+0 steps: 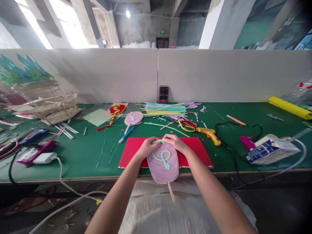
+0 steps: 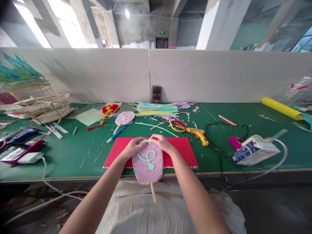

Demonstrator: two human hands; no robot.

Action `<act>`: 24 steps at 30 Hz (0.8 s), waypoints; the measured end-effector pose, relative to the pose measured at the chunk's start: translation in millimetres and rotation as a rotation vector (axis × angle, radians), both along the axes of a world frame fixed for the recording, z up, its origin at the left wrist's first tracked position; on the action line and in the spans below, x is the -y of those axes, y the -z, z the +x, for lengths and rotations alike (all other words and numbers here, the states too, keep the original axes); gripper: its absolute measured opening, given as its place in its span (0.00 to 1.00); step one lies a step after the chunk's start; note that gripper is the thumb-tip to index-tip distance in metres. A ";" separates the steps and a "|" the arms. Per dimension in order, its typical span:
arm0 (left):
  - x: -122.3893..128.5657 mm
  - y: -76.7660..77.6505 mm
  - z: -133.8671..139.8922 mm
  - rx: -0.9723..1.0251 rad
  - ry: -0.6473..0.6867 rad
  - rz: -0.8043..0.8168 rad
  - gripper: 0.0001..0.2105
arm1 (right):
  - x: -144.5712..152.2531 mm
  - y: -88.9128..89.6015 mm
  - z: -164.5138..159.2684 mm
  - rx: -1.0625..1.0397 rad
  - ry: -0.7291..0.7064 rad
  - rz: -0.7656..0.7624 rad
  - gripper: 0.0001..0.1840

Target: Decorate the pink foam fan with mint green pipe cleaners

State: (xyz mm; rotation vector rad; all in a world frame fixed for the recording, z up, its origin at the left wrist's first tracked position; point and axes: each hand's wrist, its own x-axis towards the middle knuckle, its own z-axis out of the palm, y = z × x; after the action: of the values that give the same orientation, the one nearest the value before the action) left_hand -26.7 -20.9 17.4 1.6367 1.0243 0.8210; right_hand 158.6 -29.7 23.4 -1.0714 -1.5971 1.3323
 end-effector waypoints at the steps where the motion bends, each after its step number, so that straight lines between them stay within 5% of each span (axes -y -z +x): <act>1: 0.3 -1.0 0.3 0.027 -0.022 -0.019 0.15 | -0.2 -0.1 0.0 -0.011 0.010 -0.007 0.15; 9: -1.8 -0.8 -0.4 0.196 -0.118 -0.130 0.19 | -4.2 0.7 -0.3 -0.029 0.176 0.089 0.17; 24: -2.0 -0.1 -0.1 0.199 -0.129 -0.157 0.18 | -4.8 4.7 -2.6 0.008 0.142 0.108 0.16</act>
State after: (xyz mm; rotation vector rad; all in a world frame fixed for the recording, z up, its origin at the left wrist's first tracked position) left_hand -26.8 -18.9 17.5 1.3387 1.0335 0.9442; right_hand 156.0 -24.9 18.7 -1.1034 -1.5500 1.1375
